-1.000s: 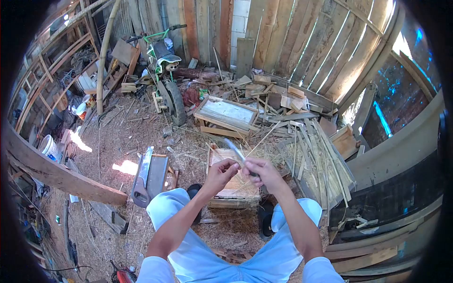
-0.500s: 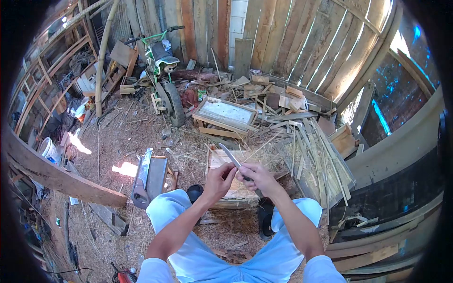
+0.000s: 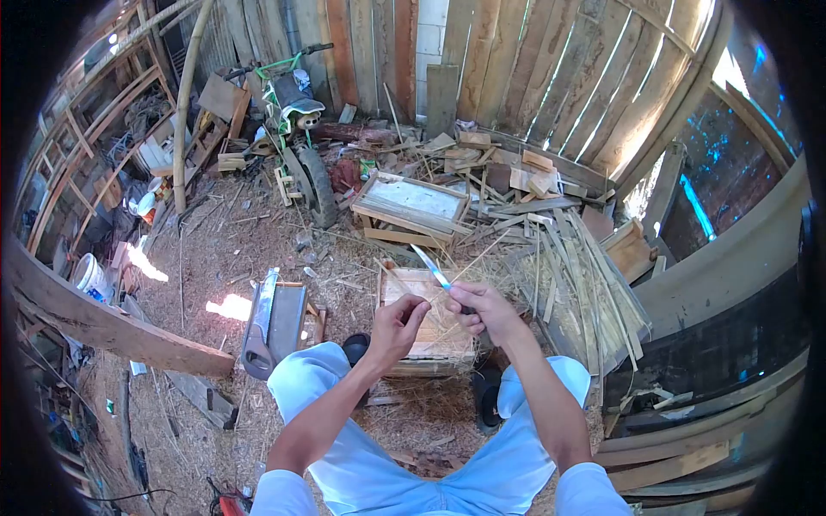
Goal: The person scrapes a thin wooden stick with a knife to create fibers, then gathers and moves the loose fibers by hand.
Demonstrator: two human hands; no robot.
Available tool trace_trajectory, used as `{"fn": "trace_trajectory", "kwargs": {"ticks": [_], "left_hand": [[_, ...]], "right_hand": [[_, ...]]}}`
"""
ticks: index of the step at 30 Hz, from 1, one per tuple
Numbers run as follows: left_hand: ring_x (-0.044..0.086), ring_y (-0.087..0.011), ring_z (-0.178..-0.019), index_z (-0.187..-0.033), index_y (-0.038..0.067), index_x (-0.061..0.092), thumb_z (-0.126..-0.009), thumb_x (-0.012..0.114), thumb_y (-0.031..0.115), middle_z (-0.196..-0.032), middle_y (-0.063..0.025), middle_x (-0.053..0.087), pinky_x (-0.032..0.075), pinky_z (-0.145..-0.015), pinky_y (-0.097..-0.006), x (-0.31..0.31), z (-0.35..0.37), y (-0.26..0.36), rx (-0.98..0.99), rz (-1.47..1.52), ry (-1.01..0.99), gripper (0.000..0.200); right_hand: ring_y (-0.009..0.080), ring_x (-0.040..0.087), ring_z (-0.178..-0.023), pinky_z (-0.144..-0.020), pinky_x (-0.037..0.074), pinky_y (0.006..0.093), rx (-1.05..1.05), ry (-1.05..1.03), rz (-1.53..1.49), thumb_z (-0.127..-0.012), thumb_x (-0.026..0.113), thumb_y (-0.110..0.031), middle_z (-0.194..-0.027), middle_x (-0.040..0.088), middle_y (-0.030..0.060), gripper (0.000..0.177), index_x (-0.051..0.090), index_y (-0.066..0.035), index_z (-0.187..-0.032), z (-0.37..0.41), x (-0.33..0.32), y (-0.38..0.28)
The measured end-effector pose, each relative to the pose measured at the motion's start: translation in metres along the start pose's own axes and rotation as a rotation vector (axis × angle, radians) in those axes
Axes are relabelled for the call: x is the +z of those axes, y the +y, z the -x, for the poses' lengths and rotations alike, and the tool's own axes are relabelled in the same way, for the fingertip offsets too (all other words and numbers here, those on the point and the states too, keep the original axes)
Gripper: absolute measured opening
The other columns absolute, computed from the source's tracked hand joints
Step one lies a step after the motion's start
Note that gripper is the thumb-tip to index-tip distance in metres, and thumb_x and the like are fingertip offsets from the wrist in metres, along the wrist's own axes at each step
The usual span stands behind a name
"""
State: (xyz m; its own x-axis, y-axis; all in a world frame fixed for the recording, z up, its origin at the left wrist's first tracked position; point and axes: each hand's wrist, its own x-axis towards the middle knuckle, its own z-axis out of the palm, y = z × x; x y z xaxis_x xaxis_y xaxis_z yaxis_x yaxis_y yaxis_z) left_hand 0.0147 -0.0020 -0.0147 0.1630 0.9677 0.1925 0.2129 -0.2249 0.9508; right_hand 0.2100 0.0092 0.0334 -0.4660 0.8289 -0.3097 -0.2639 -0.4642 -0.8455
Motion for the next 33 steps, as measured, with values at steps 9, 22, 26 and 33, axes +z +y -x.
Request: {"fn": "trace_trajectory", "kwargs": {"ticks": [9, 22, 26, 33], "left_hand": [[0.038, -0.0025, -0.054, -0.090, -0.002, 0.062, -0.089, 0.060, 0.015, -0.060, 0.0034, 0.049, 0.031, -0.047, -0.0224, 0.005, -0.003, 0.011, 0.035, -0.014, -0.016, 0.017], [0.047, -0.0148, -0.047, -0.087, -0.001, 0.061, -0.088, 0.060, 0.013, -0.058, -0.0125, 0.055, 0.037, -0.047, -0.0292, 0.000, 0.008, 0.015, 0.126, -0.131, 0.006, 0.013], [0.044, -0.0102, -0.049, -0.087, -0.002, 0.061, -0.088, 0.059, 0.014, -0.056, -0.0090, 0.052, 0.036, -0.047, -0.0285, -0.024, 0.019, -0.009, 0.008, -0.135, 0.023, 0.016], [0.046, -0.0042, -0.065, -0.092, -0.002, 0.061, -0.090, 0.057, 0.018, -0.070, -0.0011, 0.055, 0.039, -0.059, -0.0216, -0.010, -0.004, -0.019, -0.125, 0.040, -0.064, 0.021]], "right_hand": [[-0.0007, 0.033, -0.047, -0.037, 0.023, 0.0131, -0.015, 0.141, 0.022, -0.092, 0.054, -0.019, -0.073, 0.049, -0.0032, 0.020, 0.057, -0.005, -0.106, 0.008, -0.009, -0.015], [0.0007, 0.032, -0.047, -0.037, 0.024, 0.0147, -0.096, 0.330, 0.070, -0.090, 0.054, -0.017, -0.071, 0.048, -0.0036, 0.018, 0.058, -0.004, -0.102, 0.007, -0.059, -0.026], [0.0006, 0.032, -0.045, -0.037, 0.024, 0.0144, -0.342, 0.508, -0.011, -0.091, 0.051, -0.019, -0.070, 0.047, -0.0038, 0.025, 0.055, -0.006, -0.111, 0.033, -0.126, -0.054], [0.0021, 0.034, -0.047, -0.038, 0.027, 0.0147, -0.158, 0.341, 0.088, -0.093, 0.048, -0.019, -0.076, 0.054, -0.0007, 0.027, 0.054, -0.006, -0.115, 0.023, -0.037, -0.017]]}}
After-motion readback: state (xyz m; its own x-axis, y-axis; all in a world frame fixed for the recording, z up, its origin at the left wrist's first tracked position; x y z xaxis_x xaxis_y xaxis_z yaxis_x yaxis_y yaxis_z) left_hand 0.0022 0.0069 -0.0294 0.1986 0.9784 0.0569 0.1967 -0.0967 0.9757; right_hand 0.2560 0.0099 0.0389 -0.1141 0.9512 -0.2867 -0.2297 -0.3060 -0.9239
